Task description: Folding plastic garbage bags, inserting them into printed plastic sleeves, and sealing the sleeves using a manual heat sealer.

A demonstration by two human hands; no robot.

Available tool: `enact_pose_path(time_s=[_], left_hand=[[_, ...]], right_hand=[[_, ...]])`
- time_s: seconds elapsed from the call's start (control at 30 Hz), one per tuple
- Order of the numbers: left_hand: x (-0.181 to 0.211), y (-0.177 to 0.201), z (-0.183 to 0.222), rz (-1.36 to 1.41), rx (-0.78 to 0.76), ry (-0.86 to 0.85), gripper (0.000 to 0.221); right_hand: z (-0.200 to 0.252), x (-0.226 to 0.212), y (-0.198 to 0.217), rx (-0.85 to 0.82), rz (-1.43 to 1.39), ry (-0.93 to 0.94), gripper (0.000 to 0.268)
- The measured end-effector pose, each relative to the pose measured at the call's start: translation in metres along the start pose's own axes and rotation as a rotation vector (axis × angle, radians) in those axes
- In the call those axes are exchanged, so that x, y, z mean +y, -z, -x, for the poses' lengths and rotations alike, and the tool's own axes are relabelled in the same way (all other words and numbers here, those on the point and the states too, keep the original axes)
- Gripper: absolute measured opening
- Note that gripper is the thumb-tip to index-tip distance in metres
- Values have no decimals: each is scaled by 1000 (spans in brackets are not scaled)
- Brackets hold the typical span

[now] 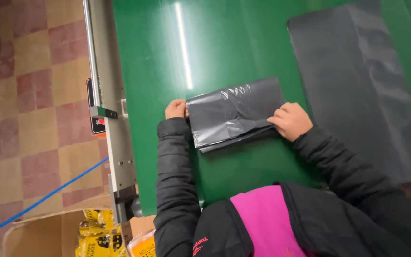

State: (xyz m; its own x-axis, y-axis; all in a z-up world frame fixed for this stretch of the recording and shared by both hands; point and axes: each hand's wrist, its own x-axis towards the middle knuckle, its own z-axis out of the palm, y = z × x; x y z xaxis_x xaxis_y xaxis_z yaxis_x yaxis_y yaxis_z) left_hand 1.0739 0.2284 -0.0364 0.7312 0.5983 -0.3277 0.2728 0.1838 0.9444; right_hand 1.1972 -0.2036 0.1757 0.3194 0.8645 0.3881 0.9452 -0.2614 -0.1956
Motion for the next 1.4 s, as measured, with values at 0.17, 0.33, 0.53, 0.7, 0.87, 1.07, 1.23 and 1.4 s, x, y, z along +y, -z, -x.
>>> enact_pose_path(time_s=[0.17,0.33,0.53,0.7,0.87,1.07,1.23,1.4], left_hand=[[67,-25,49,-179,197,-188,23],[118,-159,120,-1192,192,-789,44],[96,-138,132,-1280,26,-606,91],[122,-57,203,-1285,-208,-685,112],[63,-44,213,-1240,-370,-1013,72],[114,-79,200,-1198,-1103,-625,26],[-1,-73,106,-801,-722,-437,34],[44,-102,141,-715,-405,-397,40]], right_hand=[[-20,-21,31,-105,24,-1,32],[-82,-58,-20,127,-297,-115,60],[-78,-17,-69,-219,-9,-356,78],[-58,-24,-10,-187,80,-426,68],[-14,-103,-52,-136,-227,-118,70],[106,-109,-131,-69,-546,-14,55],[162,-75,-162,193,-1646,-996,35],[148,-65,-115,392,-1910,-1251,40]])
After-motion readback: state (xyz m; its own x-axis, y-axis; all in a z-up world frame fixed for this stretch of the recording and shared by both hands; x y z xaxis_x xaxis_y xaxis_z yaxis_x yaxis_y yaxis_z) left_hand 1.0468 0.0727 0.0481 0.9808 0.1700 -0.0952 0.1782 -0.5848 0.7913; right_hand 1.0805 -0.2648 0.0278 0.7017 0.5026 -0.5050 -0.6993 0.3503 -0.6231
